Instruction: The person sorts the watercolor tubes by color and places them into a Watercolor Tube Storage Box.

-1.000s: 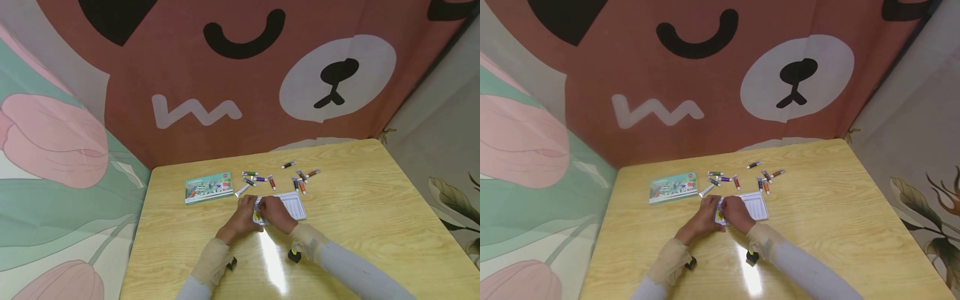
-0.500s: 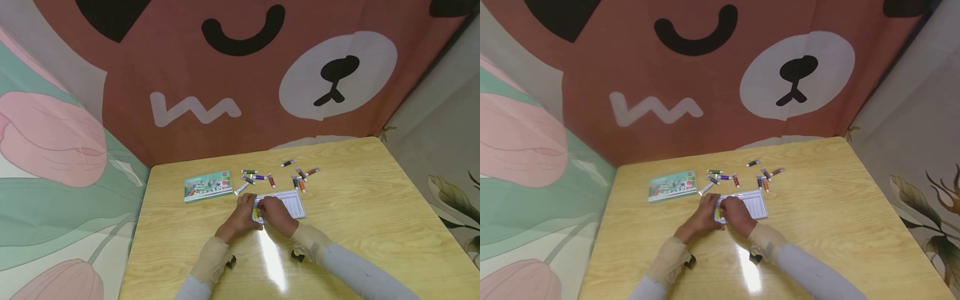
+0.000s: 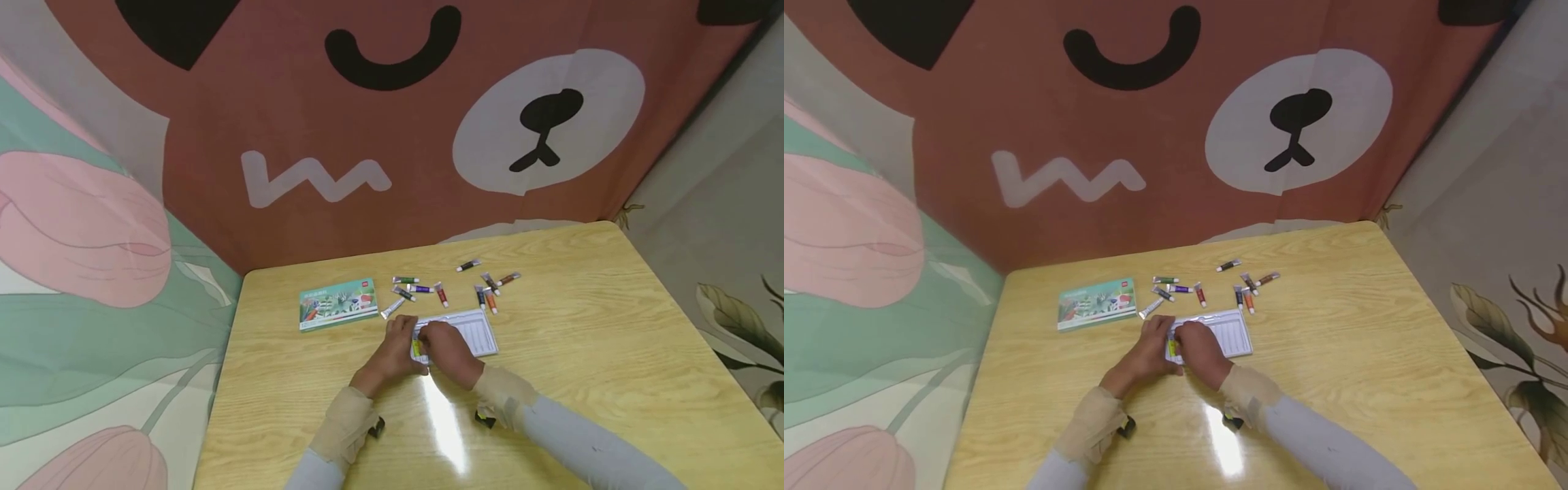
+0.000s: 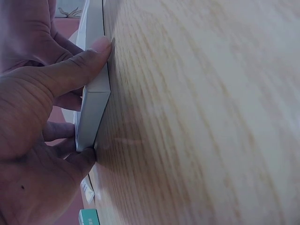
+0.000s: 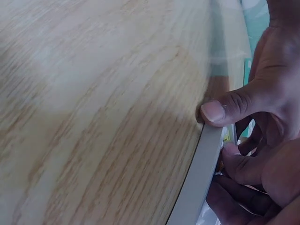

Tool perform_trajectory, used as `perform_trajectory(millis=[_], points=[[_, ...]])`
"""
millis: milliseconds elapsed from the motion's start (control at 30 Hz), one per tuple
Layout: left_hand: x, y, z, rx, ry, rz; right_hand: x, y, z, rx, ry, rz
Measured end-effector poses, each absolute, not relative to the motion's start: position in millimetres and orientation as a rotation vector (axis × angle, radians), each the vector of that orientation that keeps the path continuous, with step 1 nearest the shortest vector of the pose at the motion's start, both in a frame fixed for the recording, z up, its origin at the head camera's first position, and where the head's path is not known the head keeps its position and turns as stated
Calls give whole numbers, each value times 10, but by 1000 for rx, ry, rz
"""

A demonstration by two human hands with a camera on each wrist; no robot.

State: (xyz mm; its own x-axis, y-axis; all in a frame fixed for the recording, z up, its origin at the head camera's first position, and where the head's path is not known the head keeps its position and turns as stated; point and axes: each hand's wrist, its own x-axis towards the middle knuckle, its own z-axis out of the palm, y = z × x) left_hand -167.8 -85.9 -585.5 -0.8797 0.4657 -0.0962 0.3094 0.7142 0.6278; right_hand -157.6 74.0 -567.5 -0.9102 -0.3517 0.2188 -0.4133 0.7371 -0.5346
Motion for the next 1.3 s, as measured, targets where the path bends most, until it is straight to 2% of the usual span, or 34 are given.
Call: perform_trajectory(millis=[267,1300], points=[[-1677,-850,-5847,596,2656,922,-1601,707,-5764,631,-2896,738],[-1677,-845,-5849,610,2680,890,-1550,690,-5670,628,-2885,745]])
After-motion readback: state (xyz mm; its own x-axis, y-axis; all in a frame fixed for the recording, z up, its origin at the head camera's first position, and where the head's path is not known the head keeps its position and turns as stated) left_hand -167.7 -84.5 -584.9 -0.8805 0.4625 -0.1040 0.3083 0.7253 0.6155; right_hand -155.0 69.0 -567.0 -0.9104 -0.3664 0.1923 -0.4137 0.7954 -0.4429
